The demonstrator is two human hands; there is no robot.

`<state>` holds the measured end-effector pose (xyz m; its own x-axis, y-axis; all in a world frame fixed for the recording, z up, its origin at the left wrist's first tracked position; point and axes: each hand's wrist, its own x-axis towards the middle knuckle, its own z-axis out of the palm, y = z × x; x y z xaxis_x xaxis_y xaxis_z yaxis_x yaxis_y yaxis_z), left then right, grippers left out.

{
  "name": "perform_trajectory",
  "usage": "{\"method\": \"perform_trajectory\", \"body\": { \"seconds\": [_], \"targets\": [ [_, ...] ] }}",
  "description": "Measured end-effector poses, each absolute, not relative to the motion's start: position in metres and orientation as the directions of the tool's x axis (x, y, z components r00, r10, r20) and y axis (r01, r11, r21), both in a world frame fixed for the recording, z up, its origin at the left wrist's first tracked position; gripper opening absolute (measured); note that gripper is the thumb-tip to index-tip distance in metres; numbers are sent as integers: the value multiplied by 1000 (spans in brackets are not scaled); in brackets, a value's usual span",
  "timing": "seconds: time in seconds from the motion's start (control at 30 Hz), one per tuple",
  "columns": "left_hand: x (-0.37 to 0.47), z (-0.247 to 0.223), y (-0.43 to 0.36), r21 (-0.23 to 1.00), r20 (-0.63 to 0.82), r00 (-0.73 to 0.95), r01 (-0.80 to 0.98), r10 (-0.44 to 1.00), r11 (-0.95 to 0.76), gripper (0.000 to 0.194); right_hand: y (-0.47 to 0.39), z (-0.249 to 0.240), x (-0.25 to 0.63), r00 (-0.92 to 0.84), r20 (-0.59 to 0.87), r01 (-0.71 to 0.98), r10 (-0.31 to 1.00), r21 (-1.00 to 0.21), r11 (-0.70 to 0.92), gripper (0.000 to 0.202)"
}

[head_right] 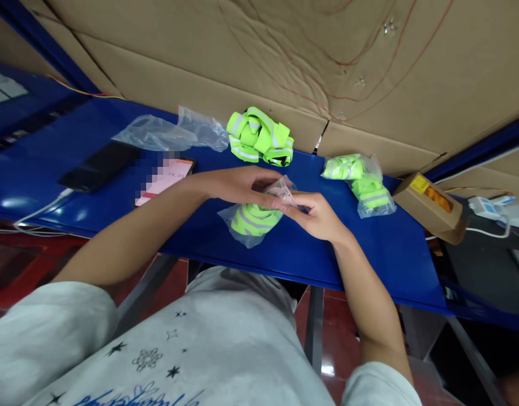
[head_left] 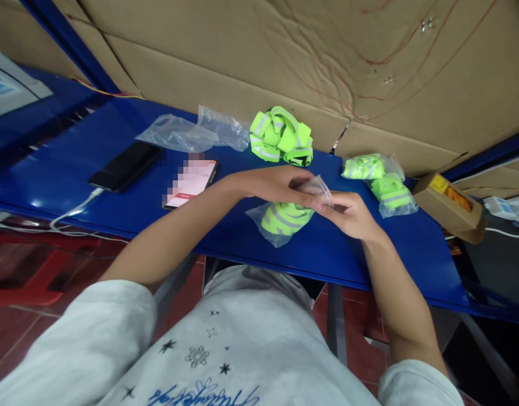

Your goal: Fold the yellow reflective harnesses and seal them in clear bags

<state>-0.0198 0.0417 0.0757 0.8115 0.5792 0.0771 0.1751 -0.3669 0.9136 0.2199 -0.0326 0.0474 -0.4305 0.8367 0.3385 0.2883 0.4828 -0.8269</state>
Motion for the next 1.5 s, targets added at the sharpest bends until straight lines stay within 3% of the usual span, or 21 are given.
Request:
{"method": "perform_trajectory", "body": {
  "seconds": [0.1,0.2,0.37,0.43,0.53,0.7,0.8,1.0,1.13,1.23,1.4,1.5],
  "targets": [
    [-23,64,41,986,59,794,49,605,-161,55,-30,50,220,-339,470,327,815,-753,570,13],
    [-23,53,38,994,76,679,-105,730,-6,54,-26,54,223,-296,532,380,793,-696,609,24],
    [-18,43,36,955,76,606,-272,792,116,55,-21,50,224,-114,602,486,790,-660,573,27],
    [-17,42,36,949,65,558,-290,827,121,59,-21,47,223,-61,526,453,848,-742,493,34],
    [-16,40,35,953,74,421,-296,904,60,53,-23,47,224,-120,363,392,924,-838,380,40],
    [-16,39,38,957,189,217,-261,958,-130,42,-29,49,224,-185,357,453,916,-796,402,31],
    [-16,41,37,956,199,207,-256,958,-143,40,-30,47,223,-231,350,475,908,-774,419,32],
    [-14,42,37,952,210,242,-271,947,-142,43,-28,50,225,-110,379,401,919,-829,390,30],
    [-14,38,39,929,141,453,-369,880,41,56,-26,53,221,-73,351,354,933,-866,354,43],
    [-13,33,38,936,23,607,-292,794,196,58,-23,53,223,-56,336,332,940,-882,335,50],
    [-15,29,43,970,-34,446,-202,894,137,43,-14,50,247,-156,207,320,966,-914,248,50],
    [-17,29,49,968,-68,312,-207,948,138,42,-13,45,259,-64,248,330,967,-909,255,46]
  ]
}}
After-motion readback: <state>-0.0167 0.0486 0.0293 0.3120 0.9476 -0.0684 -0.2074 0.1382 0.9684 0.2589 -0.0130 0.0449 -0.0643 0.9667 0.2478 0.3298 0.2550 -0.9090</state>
